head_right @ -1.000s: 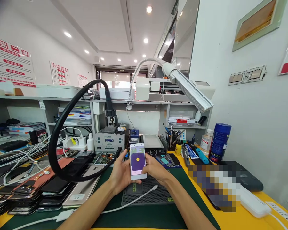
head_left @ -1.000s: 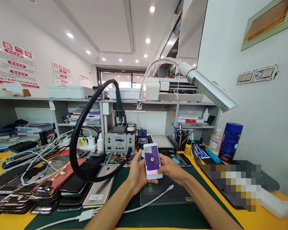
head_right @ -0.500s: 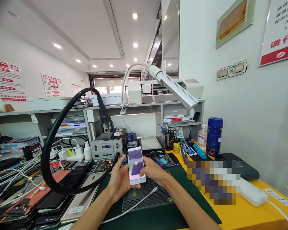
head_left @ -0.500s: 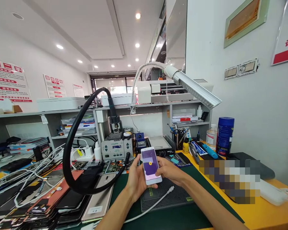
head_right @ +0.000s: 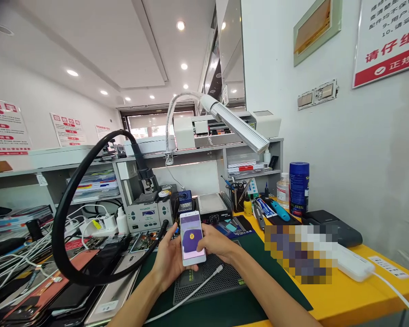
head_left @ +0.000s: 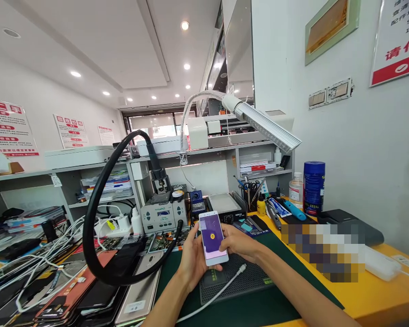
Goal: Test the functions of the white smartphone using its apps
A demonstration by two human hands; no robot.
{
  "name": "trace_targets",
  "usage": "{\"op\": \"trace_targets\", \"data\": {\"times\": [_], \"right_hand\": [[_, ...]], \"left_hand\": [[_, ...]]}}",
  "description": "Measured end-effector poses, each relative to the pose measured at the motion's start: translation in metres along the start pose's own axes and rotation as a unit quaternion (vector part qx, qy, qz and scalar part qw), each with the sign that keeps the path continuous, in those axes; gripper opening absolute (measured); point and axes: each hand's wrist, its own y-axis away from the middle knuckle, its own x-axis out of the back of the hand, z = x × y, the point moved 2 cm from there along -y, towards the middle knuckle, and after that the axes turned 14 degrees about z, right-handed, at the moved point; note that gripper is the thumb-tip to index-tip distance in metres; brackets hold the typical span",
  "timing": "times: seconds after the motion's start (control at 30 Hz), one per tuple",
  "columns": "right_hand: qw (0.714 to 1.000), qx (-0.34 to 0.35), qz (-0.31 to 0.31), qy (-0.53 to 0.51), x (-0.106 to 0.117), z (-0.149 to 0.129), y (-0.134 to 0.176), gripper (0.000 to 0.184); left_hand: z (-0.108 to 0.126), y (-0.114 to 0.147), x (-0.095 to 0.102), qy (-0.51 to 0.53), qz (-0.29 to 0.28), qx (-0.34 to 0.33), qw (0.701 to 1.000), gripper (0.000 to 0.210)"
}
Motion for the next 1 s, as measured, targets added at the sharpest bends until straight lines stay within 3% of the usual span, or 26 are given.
{"op": "trace_targets", "data": {"times": [0.3, 0.7, 1.0], "right_hand": [[0.995, -0.014, -0.068, -0.066, 0.003, 0.005, -0.003, 0.055], [0.995, -0.024, -0.049, -0.084, 0.007, 0.014, -0.011, 0.051], [0.997, -0.015, -0.043, -0.066, 0.002, 0.013, -0.008, 0.050]], "left_hand": [[-0.001, -0.002, 0.001, 0.006, -0.013, 0.022, 1.000, 0.065], [-0.004, -0.005, -0.004, -0.031, 0.013, 0.032, 0.999, 0.071], [-0.013, -0.002, 0.001, 0.040, 0.042, 0.009, 0.998, 0.063]]}}
